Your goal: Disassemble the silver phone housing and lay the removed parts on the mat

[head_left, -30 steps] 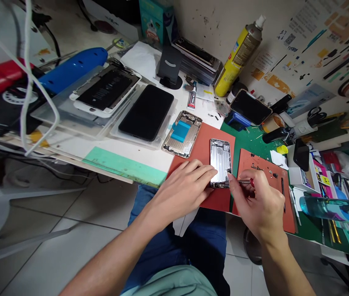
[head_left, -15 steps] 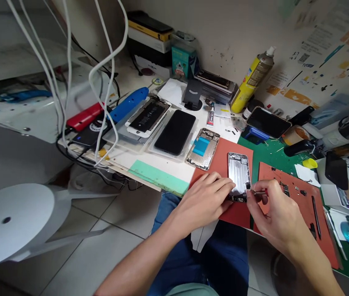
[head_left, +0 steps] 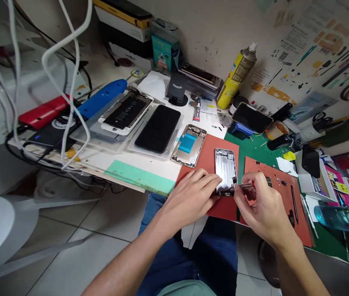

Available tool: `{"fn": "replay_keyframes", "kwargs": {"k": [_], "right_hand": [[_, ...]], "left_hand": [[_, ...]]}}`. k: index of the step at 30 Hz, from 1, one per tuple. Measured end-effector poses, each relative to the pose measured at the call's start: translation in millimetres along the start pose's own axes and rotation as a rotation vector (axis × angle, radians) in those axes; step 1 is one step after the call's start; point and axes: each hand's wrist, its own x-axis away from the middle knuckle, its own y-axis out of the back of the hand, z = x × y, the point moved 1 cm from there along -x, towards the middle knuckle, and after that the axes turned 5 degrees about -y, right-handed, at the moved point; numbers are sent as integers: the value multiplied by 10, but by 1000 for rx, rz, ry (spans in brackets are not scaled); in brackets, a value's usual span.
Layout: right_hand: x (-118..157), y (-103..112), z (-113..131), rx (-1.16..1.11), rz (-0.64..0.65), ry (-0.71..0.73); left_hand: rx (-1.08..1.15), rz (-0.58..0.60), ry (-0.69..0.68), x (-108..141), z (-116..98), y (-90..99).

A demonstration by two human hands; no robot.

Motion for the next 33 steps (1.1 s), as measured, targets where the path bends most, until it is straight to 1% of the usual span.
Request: {"fn": "replay_keyframes", "kwargs": {"k": [2, 5, 9, 17, 22, 33], "right_hand": [[-1, -3, 10, -9, 13, 7], [-4, -2, 18, -17, -1, -6], [3, 1, 16, -10, 2, 23], [11, -4, 18, -2, -44, 6], [14, -8, 33, -22, -33, -2], [31, -50, 9, -18, -97, 18]], "left_hand": [[-2, -3, -2, -1, 1, -2], [-6, -4, -2, 3, 2, -6], [-5, 2, -1, 13, 1, -9], [-3, -1, -1, 22, 12, -17], [2, 0, -2, 17, 11, -19], [3, -22, -12, 12, 11, -18]]}}
